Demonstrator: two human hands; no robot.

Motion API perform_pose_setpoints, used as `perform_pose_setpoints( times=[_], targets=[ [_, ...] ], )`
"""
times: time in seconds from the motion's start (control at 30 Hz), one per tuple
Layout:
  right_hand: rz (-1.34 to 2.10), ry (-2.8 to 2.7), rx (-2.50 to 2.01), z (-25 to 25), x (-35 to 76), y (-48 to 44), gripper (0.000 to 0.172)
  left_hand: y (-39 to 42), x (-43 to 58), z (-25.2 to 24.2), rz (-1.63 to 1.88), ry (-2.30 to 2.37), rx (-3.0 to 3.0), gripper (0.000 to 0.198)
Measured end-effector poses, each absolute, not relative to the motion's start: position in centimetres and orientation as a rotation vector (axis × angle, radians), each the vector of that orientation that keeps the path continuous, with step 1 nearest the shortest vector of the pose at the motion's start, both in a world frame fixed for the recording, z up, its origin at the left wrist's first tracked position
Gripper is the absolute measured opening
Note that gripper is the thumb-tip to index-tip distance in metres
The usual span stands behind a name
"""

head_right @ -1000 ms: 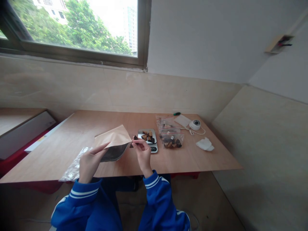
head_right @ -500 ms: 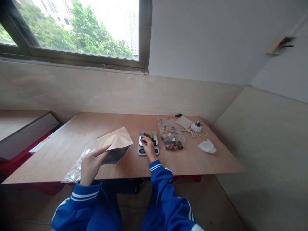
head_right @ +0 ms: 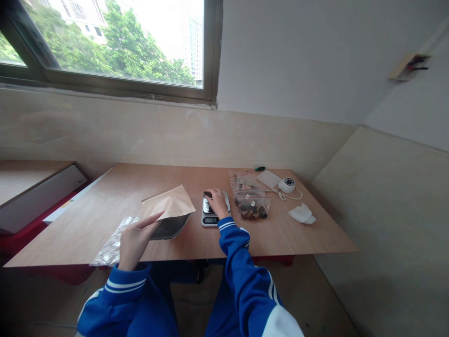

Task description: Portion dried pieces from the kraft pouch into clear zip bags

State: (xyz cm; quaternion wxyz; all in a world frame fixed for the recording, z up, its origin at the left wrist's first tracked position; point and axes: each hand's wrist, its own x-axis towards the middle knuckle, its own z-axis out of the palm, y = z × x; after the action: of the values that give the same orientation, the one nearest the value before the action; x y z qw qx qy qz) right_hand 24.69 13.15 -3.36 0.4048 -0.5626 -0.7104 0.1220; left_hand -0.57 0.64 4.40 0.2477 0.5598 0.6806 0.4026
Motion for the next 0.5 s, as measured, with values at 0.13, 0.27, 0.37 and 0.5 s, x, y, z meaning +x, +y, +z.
perform_pose_setpoints(
  times=[0.13,0.27,0.37,0.5],
  targets=[
    [0.235,-1.855,-1.53,-3.6,24.7,13.5,0.022,0.6,-1.0,4.3,1.096,1.853,1.515,0.03],
    [0.242,-1.762,-1.468,-2.6,25.1,11.7,0.029,0.5,-1.0,4.3,1.105,1.835,1.513,0.031],
    [0.215,-1.641,-1.338,-1.2,24.7,8.4,0.027,0.7,-0.5,4.1,1.085,1.853,1.522,0.031],
    [0.262,-1.63,-1.1,0.2,22.0,2.8,0.027,1.0,0.5,3.7,1.029,1.884,1.564,0.031]
  ],
)
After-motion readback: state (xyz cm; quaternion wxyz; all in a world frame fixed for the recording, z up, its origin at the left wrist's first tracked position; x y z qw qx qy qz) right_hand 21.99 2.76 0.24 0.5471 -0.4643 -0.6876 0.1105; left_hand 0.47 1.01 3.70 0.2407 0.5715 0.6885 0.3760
